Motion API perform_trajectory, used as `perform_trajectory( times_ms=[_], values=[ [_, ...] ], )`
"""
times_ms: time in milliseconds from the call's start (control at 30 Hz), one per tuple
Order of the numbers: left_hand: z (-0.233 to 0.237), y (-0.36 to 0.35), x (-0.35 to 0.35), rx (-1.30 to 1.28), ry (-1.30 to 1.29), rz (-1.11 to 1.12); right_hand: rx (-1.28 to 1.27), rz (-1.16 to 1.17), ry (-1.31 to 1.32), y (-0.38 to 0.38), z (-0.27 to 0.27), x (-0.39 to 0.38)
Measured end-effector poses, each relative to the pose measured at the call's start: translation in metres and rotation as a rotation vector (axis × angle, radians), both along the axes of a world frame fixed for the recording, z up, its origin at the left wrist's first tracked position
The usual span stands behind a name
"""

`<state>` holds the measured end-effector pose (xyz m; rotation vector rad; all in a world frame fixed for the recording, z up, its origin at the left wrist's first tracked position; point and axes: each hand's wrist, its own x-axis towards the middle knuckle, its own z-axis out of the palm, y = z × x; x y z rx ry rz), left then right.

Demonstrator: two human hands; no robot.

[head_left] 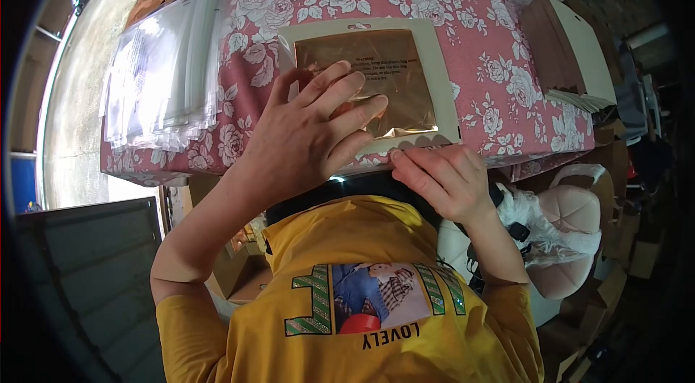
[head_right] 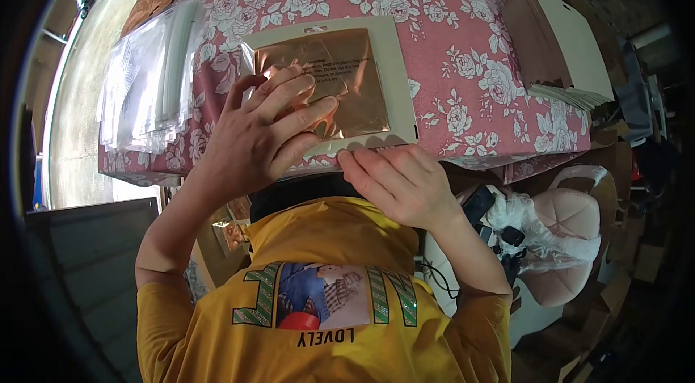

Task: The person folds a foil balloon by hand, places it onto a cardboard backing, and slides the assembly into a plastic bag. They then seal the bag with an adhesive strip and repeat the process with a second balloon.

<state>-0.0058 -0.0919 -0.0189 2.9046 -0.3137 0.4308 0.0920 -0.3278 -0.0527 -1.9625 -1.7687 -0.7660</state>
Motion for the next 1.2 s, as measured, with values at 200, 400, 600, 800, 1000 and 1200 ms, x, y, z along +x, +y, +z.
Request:
perform_trajectory(
  times_ms=[200, 400, 600, 800, 1000, 1200],
  values=[
    [0.0, 0.003, -0.001, 0.005, 0.007, -0.024, 0.054, -0.06, -0.045, -0.012, -0.011, 0.005],
    [0.005, 0.004, -0.002, 0.005, 0.051, -0.039, 0.09, -0.195, -0.031, -0.037, -0.02, 0.01],
    [0.006, 0.007, -0.005, -0.04, 0.158, -0.059, 0.094, -0.158, -0.018, -0.049, -0.019, 0.013],
    [0.008, 0.013, -0.005, -0.034, 0.226, -0.097, 0.133, -0.081, -0.013, -0.035, -0.011, 0.0],
    [0.01, 0.018, -0.004, -0.009, 0.355, -0.143, 0.093, -0.124, -0.051, -0.012, -0.014, 0.002],
    [0.005, 0.015, -0.005, 0.024, 0.248, -0.139, 0.049, -0.092, -0.126, -0.012, -0.015, 0.004]
  ],
)
